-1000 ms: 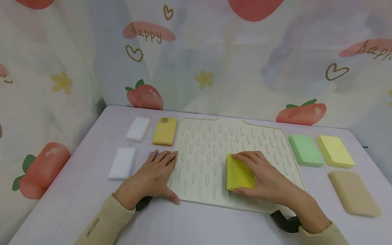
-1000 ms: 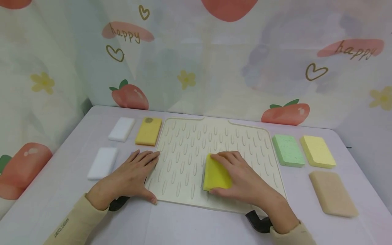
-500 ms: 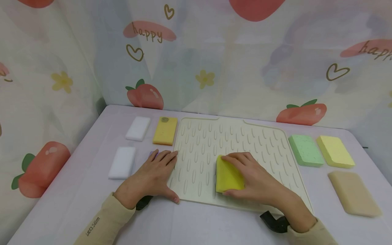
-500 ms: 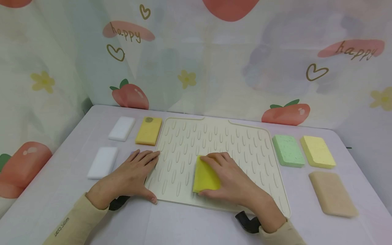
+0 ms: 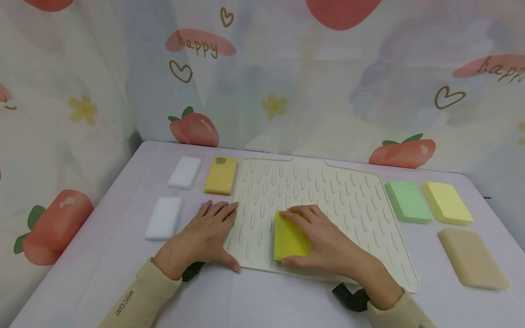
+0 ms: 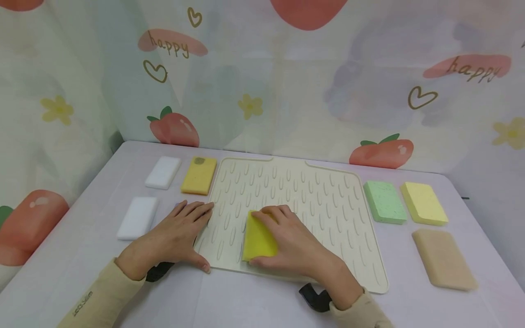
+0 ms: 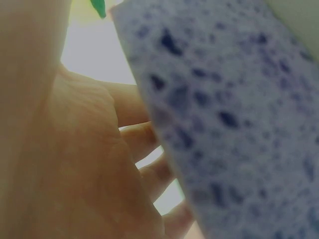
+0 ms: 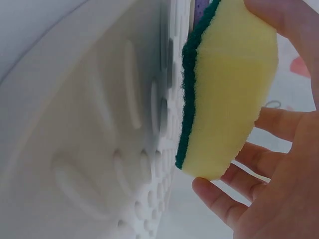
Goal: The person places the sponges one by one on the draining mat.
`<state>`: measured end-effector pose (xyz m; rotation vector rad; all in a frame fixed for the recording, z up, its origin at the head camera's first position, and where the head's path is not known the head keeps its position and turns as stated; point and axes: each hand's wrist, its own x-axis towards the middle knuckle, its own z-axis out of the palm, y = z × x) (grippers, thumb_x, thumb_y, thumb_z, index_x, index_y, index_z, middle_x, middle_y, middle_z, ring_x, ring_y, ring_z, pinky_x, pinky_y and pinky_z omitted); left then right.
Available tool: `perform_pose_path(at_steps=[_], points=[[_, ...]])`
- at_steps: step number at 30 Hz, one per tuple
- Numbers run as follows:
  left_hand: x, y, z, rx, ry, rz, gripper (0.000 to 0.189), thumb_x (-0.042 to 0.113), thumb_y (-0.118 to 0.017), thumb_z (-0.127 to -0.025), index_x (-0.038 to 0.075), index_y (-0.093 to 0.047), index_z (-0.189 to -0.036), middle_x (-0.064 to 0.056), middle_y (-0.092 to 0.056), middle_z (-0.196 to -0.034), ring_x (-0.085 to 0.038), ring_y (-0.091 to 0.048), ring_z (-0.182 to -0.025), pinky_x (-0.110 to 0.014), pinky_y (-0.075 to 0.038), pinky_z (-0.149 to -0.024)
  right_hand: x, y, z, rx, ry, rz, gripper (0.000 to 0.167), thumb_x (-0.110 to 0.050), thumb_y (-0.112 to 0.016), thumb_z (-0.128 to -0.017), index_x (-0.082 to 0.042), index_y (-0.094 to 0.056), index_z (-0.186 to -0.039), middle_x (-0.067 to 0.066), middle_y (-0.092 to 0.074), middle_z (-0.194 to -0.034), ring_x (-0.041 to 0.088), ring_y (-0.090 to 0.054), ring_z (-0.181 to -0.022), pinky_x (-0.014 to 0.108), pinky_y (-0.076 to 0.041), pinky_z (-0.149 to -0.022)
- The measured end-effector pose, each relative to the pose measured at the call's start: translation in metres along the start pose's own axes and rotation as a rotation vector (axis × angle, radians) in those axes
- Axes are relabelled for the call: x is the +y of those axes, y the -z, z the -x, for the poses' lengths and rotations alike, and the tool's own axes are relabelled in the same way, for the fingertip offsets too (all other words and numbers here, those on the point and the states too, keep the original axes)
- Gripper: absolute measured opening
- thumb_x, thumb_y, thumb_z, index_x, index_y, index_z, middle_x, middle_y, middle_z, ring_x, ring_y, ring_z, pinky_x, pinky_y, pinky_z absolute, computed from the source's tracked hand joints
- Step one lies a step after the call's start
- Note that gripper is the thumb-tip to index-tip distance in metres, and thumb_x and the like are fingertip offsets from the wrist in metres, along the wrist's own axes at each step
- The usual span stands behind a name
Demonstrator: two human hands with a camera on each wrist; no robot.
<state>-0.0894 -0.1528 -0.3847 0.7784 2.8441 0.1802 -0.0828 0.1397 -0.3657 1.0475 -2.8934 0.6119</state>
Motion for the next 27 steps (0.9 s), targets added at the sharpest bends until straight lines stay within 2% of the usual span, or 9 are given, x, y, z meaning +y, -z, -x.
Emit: perform_pose_path(at_steps=[27], points=[[0.001,0.0,0.0,0.017,-0.01,-0.018,0.129,0.08,-0.076,-0.058,-0.001,-0.037,-0.151,-0.012,-0.032,-0.16,-0.033,-0.029,-0.146,-0.059,-0.018,-0.121,-0.029,-0.023,-0.028,-0.051,0.006,-0.005,0.086,-0.059,-0.076,-0.076,-0.019,-0.047,-0.146,0.0,-0.05,-0.139,0.016,-0.042,-0.127,0.039,-0.043,-0.108]])
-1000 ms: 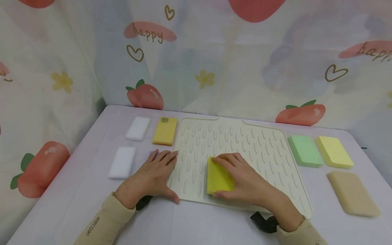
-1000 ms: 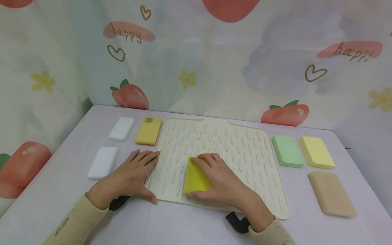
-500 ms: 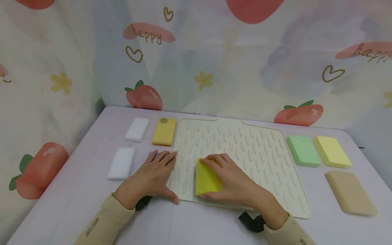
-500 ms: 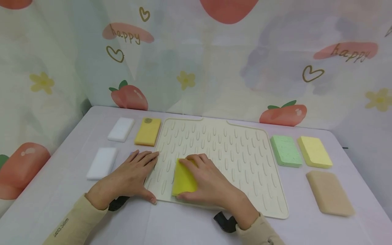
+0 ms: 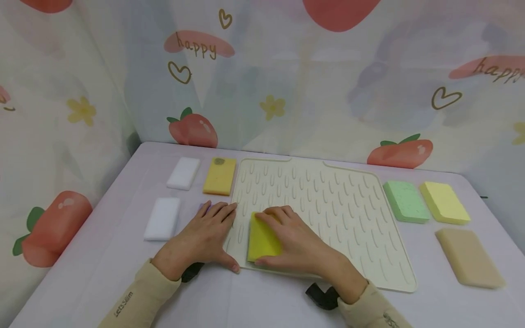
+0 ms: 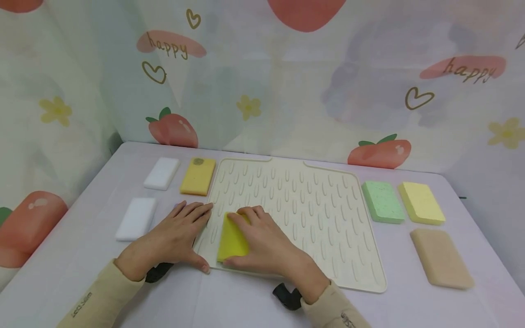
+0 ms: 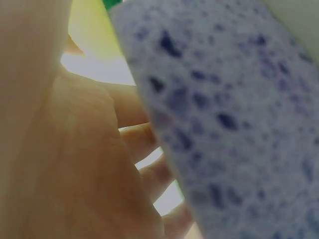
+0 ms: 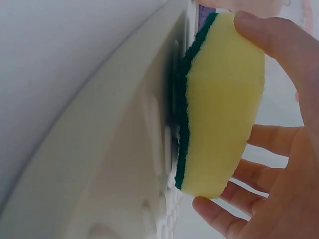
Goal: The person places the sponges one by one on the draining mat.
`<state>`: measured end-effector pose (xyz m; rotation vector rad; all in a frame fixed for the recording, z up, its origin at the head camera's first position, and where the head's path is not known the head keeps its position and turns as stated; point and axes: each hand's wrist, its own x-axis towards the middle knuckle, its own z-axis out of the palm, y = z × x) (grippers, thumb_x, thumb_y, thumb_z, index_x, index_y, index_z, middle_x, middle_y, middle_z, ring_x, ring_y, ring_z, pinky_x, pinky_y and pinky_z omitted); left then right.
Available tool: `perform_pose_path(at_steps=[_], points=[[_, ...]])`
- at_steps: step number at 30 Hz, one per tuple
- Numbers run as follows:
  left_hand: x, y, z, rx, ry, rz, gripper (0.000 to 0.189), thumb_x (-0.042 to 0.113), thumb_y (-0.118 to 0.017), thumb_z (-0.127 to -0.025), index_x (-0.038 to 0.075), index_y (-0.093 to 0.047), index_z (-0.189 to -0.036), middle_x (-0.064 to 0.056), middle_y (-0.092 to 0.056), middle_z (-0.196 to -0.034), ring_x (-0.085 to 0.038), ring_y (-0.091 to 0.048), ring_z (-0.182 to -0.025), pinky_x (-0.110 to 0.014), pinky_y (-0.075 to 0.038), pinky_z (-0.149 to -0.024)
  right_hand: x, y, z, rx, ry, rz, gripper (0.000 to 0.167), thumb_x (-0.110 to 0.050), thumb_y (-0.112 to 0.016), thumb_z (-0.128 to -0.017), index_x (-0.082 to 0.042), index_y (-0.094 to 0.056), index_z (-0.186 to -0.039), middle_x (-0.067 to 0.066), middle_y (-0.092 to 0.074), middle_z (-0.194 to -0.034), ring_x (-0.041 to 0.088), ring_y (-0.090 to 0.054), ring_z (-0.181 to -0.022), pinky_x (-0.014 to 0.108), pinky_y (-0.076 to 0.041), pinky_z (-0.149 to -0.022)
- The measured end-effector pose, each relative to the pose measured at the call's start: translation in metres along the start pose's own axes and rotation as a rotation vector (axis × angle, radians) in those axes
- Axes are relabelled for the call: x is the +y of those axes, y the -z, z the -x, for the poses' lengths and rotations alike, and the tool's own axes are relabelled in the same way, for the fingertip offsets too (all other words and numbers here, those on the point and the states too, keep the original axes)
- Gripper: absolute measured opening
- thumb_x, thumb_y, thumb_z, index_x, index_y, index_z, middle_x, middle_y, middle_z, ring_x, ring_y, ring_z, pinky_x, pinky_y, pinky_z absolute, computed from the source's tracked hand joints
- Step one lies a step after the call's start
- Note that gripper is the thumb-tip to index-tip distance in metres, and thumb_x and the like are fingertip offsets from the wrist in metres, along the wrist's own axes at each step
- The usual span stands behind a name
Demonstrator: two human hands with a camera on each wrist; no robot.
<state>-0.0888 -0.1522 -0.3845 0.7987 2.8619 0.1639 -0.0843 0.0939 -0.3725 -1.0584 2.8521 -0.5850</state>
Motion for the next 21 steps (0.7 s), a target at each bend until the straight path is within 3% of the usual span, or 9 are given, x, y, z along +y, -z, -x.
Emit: perform_pose_path(at_steps=[21], points=[[0.001,0.001,-0.001,-0.019,0.002,0.005,0.13,0.082,-0.074,-0.058,0.0,-0.036,-0.152,-0.013,-0.031,-0.161,-0.033,-0.027,-0.148,-0.059,-0.016,-0.122,-0.013,-0.009,-0.026,-0.005,0.045,0.066,0.086,-0.06,-0.074,-0.078,-0.013,-0.048,-0.145,0.006,-0.052,-0.137,0.023,-0.046,-0.123,0.041,-0.045,-0.105]])
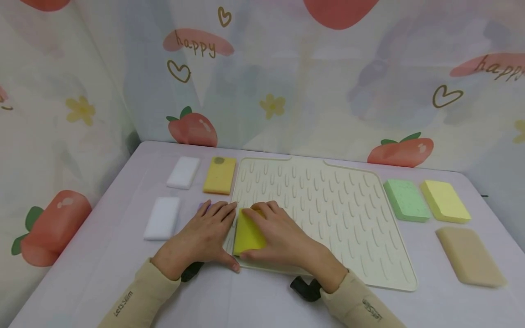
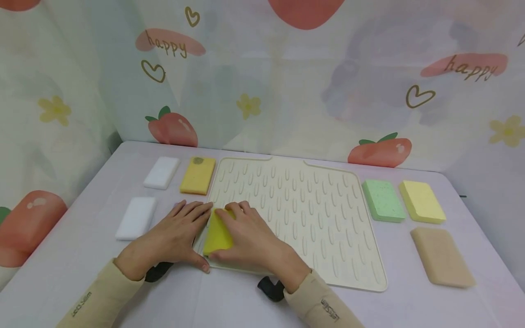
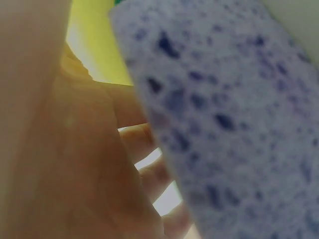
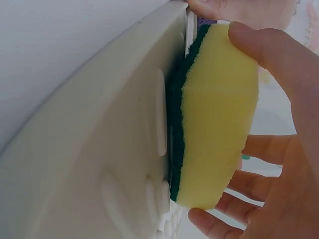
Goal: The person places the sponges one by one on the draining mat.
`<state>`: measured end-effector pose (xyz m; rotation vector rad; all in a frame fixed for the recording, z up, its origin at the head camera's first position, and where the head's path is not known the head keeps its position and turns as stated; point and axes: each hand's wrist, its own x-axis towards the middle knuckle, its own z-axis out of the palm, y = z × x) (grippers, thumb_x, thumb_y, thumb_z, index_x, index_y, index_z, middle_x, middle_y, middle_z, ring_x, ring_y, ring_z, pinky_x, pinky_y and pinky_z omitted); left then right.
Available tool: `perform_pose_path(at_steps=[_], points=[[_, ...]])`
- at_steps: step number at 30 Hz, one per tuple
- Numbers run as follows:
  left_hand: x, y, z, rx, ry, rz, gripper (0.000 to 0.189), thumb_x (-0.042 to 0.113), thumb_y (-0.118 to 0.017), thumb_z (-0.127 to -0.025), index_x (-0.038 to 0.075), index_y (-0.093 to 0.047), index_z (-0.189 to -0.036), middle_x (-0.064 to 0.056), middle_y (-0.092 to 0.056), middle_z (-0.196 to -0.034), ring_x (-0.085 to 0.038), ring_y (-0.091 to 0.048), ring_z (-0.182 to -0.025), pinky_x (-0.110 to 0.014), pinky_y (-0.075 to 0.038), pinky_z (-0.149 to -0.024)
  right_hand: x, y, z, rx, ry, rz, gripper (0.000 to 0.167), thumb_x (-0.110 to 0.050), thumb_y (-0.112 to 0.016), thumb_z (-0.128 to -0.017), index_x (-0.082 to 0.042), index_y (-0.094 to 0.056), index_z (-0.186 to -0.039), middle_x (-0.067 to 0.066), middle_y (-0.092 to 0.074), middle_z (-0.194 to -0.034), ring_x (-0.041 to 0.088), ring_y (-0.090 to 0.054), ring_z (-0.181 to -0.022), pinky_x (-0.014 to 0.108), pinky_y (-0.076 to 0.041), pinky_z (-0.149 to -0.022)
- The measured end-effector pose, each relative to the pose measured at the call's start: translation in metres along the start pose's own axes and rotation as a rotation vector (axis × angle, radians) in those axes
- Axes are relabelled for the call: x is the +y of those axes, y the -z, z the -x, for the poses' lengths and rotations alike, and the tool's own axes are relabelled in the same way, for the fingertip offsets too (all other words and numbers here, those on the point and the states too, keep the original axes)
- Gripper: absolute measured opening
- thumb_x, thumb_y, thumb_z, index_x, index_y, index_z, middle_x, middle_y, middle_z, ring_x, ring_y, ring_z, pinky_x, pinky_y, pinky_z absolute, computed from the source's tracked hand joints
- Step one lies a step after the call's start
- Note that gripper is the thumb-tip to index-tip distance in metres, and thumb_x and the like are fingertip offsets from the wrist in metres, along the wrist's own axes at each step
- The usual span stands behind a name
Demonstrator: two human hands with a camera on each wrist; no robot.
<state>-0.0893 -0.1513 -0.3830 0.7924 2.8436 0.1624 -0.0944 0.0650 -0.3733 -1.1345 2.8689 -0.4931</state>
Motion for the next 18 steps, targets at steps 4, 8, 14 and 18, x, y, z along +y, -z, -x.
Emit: perform_pose_path(at_steps=[4,8,14,18], points=[[0.0007,-0.0002,-0.0012,-0.001,0.0,0.003,0.129,0.082,-0.074,-0.058,0.001,-0.036,-0.152,-0.012,-0.031,-0.161,-0.033,-0.027,-0.147,-0.059,-0.016,-0.122,0.0,-0.0018,-0.0021,-0.003,-0.003,0.01,0.087,-0.061,-0.074,-0.077,-0.012,-0.049,-0.145,0.007,-0.053,-0.136,0.024,-0.048,-0.122,0.042,-0.045,-0.104],[0.0006,0.0003,-0.0009,0.005,-0.004,-0.009,0.129,0.082,-0.074,-0.058,0.0,-0.037,-0.151,-0.012,-0.032,-0.16,-0.033,-0.028,-0.147,-0.059,-0.017,-0.121,-0.0014,-0.0046,-0.0036,-0.009,-0.03,0.009,0.089,-0.062,-0.075,-0.076,-0.012,-0.049,-0.144,0.007,-0.054,-0.135,0.024,-0.048,-0.121,0.041,-0.045,-0.105],[0.0002,-0.0009,-0.0003,0.003,0.001,-0.012,0.13,0.083,-0.073,-0.058,0.0,-0.037,-0.151,-0.012,-0.032,-0.161,-0.033,-0.028,-0.147,-0.06,-0.017,-0.121,-0.0047,-0.0086,-0.004,-0.011,-0.047,0.04,0.09,-0.065,-0.075,-0.075,-0.013,-0.05,-0.144,0.006,-0.054,-0.134,0.023,-0.049,-0.118,0.039,-0.047,-0.103],[0.0008,-0.0011,-0.0007,0.0,0.01,-0.005,0.131,0.083,-0.073,-0.056,0.001,-0.037,-0.151,-0.012,-0.031,-0.161,-0.033,-0.027,-0.147,-0.06,-0.016,-0.121,-0.0051,-0.0078,-0.0026,-0.015,-0.036,0.055,0.091,-0.067,-0.074,-0.075,-0.013,-0.049,-0.144,0.007,-0.054,-0.135,0.023,-0.049,-0.118,0.039,-0.047,-0.103]])
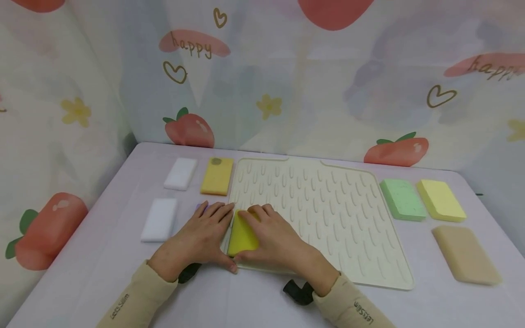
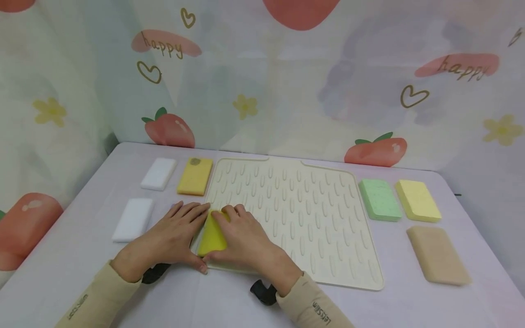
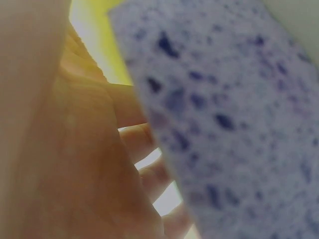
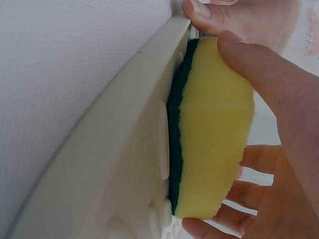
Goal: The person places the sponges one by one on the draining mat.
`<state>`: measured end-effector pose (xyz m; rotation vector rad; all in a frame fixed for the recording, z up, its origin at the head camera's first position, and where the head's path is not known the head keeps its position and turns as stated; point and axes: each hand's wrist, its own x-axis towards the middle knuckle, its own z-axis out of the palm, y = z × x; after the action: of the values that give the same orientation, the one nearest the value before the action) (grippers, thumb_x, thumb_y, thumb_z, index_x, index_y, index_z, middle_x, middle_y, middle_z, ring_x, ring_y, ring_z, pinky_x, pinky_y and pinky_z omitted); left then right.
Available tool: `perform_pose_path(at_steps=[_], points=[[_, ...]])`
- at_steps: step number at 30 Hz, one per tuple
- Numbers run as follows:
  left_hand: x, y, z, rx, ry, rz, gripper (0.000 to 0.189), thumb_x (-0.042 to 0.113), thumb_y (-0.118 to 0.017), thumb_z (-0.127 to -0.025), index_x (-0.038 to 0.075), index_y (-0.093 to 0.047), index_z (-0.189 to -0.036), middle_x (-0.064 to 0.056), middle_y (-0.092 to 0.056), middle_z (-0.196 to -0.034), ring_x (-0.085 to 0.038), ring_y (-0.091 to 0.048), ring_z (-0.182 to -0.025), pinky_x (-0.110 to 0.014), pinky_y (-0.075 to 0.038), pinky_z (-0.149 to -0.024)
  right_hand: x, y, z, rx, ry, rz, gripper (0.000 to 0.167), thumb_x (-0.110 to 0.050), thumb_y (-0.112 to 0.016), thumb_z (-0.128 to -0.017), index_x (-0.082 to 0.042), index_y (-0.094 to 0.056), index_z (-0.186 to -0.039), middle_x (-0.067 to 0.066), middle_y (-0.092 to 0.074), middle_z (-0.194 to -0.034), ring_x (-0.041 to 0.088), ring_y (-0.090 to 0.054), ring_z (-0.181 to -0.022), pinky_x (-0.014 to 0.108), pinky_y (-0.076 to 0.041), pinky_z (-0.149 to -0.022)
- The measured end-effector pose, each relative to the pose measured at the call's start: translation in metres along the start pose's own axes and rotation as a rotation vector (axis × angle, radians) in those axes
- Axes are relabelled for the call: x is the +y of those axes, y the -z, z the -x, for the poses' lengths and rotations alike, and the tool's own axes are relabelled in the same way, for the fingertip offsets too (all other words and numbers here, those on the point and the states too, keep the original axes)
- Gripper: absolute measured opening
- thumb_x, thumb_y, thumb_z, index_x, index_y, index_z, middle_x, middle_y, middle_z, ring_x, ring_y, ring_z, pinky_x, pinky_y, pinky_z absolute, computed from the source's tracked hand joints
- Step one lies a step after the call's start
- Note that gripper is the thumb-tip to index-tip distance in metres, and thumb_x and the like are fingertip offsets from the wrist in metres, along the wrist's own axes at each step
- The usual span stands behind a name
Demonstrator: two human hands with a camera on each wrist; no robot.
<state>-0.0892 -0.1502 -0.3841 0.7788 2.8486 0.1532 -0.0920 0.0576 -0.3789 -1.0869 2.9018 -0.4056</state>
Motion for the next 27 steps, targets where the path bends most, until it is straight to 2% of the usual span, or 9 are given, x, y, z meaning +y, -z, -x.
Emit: perform_pose_path(at_steps=[7,16,27], points=[[-0.001,-0.001,0.001,0.004,0.006,0.001,0.131,0.083,-0.074,-0.056,0.002,-0.037,-0.152,-0.011,-0.031,-0.161,-0.032,-0.027,-0.147,-0.06,-0.016,-0.121,-0.002,0.001,0.001,-0.009,-0.01,-0.036,0.091,-0.067,-0.073,-0.077,-0.014,-0.046,-0.147,0.009,-0.05,-0.141,0.027,-0.047,-0.127,0.044,-0.044,-0.108],[-0.001,-0.001,0.0,0.014,-0.007,-0.006,0.129,0.082,-0.074,-0.058,0.001,-0.038,-0.151,-0.011,-0.033,-0.16,-0.032,-0.029,-0.146,-0.06,-0.018,-0.121,-0.004,0.006,0.006,0.003,-0.014,-0.088,0.092,-0.067,-0.07,-0.079,-0.017,-0.041,-0.151,0.013,-0.038,-0.154,0.03,-0.037,-0.141,0.049,-0.037,-0.115],[-0.001,0.0,0.0,-0.003,0.001,0.006,0.13,0.082,-0.075,-0.056,0.001,-0.037,-0.152,-0.011,-0.032,-0.161,-0.032,-0.028,-0.147,-0.059,-0.017,-0.121,0.005,0.021,0.019,0.056,-0.087,-0.117,0.084,-0.061,-0.07,-0.083,-0.019,-0.043,-0.15,0.009,-0.037,-0.156,0.028,-0.037,-0.141,0.048,-0.043,-0.11]])
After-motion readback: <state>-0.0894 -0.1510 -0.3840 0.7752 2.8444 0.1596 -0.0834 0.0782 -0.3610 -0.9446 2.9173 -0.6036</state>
